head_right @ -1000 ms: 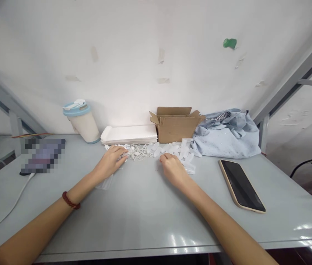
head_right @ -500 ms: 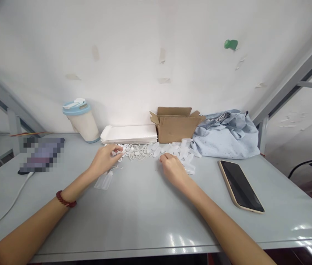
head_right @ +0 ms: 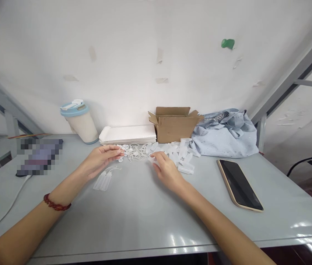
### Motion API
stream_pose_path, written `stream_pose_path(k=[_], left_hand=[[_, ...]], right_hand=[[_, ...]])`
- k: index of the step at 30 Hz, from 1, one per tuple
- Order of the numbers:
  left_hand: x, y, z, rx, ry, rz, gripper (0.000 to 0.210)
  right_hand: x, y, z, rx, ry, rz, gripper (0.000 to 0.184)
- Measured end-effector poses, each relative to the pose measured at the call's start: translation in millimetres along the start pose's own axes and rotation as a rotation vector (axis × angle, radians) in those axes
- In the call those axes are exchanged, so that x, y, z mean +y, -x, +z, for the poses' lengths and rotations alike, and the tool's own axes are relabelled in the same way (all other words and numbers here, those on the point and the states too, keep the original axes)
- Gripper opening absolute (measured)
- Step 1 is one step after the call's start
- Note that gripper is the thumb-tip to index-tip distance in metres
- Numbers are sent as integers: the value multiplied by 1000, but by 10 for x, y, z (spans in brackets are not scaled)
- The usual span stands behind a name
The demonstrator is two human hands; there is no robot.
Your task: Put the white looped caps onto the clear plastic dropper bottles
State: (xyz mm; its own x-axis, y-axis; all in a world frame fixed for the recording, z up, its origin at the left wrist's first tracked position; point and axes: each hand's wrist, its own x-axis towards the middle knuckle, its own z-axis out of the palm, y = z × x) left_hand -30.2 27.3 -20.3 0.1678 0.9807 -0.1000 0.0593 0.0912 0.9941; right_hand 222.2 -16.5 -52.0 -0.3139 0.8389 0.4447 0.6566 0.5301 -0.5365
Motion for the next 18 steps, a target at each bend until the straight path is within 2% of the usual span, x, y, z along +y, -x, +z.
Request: stream_pose_path(k=[4,7,12,18], left_hand=[[30,165,212,-82,242,-43,20],[11,281,385,-107,310,-7,17],[-13,402,517,-133,206,35,17],[5,466,512,-140,16,159,15]], right_hand=[[-213,35,36,3,-320,101,24],[-349,70,71,-23,-591,185,27],[-453,111,104,-37,-823,207,31],[-478,135,89,10,-889,235,26]])
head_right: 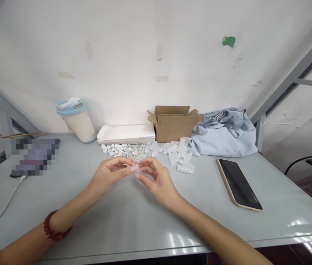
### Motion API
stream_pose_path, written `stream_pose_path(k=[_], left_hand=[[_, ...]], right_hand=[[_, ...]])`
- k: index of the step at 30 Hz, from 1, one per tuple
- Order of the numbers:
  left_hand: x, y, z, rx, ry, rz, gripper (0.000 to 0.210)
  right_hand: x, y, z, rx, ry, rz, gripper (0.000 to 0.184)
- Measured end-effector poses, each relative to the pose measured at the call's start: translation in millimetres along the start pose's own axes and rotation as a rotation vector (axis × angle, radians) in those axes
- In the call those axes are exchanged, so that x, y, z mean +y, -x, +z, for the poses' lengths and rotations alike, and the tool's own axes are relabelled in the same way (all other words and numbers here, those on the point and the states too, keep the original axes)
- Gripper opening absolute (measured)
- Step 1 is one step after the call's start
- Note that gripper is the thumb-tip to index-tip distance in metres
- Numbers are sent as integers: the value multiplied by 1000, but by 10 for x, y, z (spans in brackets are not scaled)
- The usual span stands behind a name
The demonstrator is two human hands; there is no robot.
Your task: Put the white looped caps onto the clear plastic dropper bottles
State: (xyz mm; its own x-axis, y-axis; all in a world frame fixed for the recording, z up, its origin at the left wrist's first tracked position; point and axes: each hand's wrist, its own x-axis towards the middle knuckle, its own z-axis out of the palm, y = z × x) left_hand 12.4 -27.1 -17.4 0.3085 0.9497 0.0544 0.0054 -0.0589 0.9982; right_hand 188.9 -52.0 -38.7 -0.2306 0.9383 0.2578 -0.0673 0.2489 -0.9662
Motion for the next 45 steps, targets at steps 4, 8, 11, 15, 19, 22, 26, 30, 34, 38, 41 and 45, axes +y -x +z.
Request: stream_pose_path(k=[4,8,11,15,19,22,26,30,34,38,41,45], left_hand=[[-21,-4,11,-2,-123,159,8],[-27,-19,7,28,-197,165,11],[-15,-18,-3,31,-252,127,14],[1,-12,-7,-6,-345,109,17],[-16,6,-8,52,-539,214,16],[-54,32,-8,181,-724,527,8],[-92,66,12,51,-877,892,24],[-99,96,46,-31,-1057,948,34],[-88,122,78,-22,-1230,969,31],[-75,139,119,-31,-1352,970,24],[-33,135,70,-121,-1328,869,22],[86,82,-238,-325,-1113,503,34]], right_hand=[[2,-2,-17,7,37,-28,25],[-14,-5,-22,48,86,7,22],[-30,-3,-17,67,58,58,20],[-37,-4,-8,80,-4,114,22],[-52,-8,1,89,-57,174,24],[-66,-10,6,111,-75,218,26],[-62,-14,8,113,-115,233,29],[-41,-17,10,103,-139,231,28],[-5,-20,15,111,-159,225,26],[32,-25,26,105,-172,242,29],[36,-23,37,89,-157,263,33],[13,-20,27,100,-126,239,37]])
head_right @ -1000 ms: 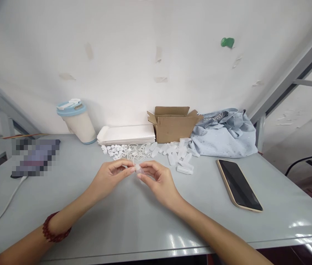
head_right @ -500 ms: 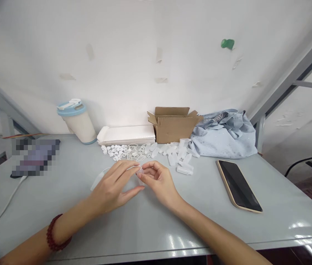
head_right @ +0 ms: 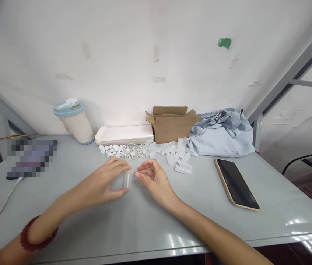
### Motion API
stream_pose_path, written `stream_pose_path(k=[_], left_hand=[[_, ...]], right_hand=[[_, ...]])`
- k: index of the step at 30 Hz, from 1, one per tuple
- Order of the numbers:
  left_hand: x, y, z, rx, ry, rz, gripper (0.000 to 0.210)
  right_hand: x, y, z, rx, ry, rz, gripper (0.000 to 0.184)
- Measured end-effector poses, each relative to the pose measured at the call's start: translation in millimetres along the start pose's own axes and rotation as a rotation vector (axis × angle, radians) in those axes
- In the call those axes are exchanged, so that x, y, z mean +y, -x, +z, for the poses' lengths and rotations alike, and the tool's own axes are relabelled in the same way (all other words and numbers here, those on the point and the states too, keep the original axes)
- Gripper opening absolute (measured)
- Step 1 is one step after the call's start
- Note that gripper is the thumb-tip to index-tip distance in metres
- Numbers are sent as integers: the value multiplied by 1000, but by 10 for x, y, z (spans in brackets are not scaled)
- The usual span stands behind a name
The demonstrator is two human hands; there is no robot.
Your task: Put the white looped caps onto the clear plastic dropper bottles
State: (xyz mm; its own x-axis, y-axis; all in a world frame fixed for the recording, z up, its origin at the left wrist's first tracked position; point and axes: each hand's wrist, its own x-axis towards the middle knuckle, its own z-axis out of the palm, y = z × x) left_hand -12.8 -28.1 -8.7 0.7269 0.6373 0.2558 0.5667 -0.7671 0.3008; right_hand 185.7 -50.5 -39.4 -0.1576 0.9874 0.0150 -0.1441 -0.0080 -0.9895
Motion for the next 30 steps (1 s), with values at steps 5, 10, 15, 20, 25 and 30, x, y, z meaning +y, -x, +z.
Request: stream_pose_path(k=[5,10,15,20,25,30], left_hand=[[-369,131,-231,-224,213,-235,41],[-417,190,-254,-308,287,-355,40],[-351,208,-267,-302,276,-330,37],[-367,212,-280,-267,227,-325,36],[-362,199,-288,-271,229,-338,36],[-411,243,-433,-293,194,-444,44]], right_hand=[[-39,-3,-49,18,68,-39,34],[-88,2,-66,3,111,-22,27],[-89,1,-69,3,133,-27,25],[-56,-7,-89,2,155,-33,24],[-35,-17,-92,-5,183,-34,23],[32,-8,-85,-39,353,-50,16]])
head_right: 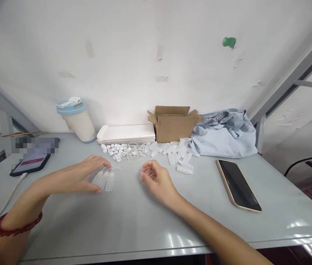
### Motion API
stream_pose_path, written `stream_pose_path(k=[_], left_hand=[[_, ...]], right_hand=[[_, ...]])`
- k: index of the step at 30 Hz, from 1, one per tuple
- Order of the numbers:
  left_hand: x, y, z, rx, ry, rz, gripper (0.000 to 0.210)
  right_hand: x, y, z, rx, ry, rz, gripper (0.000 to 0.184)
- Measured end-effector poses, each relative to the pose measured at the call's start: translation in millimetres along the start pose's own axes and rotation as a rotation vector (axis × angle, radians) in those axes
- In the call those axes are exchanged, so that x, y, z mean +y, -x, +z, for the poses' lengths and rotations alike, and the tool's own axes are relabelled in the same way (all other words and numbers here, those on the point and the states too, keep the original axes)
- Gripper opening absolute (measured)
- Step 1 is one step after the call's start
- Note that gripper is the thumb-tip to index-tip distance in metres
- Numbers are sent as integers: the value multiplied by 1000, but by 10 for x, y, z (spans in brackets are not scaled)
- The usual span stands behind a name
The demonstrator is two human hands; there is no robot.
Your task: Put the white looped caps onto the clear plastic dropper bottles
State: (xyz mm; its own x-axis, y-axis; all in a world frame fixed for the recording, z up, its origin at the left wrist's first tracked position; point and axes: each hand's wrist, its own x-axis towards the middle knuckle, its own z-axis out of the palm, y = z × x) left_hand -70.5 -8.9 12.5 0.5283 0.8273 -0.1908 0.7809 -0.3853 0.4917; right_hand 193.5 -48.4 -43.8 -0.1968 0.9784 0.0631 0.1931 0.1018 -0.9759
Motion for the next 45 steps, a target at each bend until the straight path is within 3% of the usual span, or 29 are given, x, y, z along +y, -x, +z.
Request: stream_pose_path(k=[4,6,12,16,29,41,45], left_hand=[[-108,50,-93,-89,-38,-240,62],[-158,38,-81,-147,-42,-284,64],[-179,-66,19,-223,-18,-176,62],[-132,-103,31,-244,-39,-157,57],[-193,-204,188,-186,17,-91,61],[-168,-187,160,-213,43,-121,74],[-130,-190,132,-85,56,-152,60]], right_hand=[[80,-15,100,-97,170,-67,20],[105,-62,187,-164,235,-107,29],[102,-318,495,-304,382,-291,57],[103,-412,590,-319,422,-271,52],[100,-450,378,-346,392,-218,48],[93,-386,224,-372,394,-253,48],[141,-328,9,-293,376,-268,37]])
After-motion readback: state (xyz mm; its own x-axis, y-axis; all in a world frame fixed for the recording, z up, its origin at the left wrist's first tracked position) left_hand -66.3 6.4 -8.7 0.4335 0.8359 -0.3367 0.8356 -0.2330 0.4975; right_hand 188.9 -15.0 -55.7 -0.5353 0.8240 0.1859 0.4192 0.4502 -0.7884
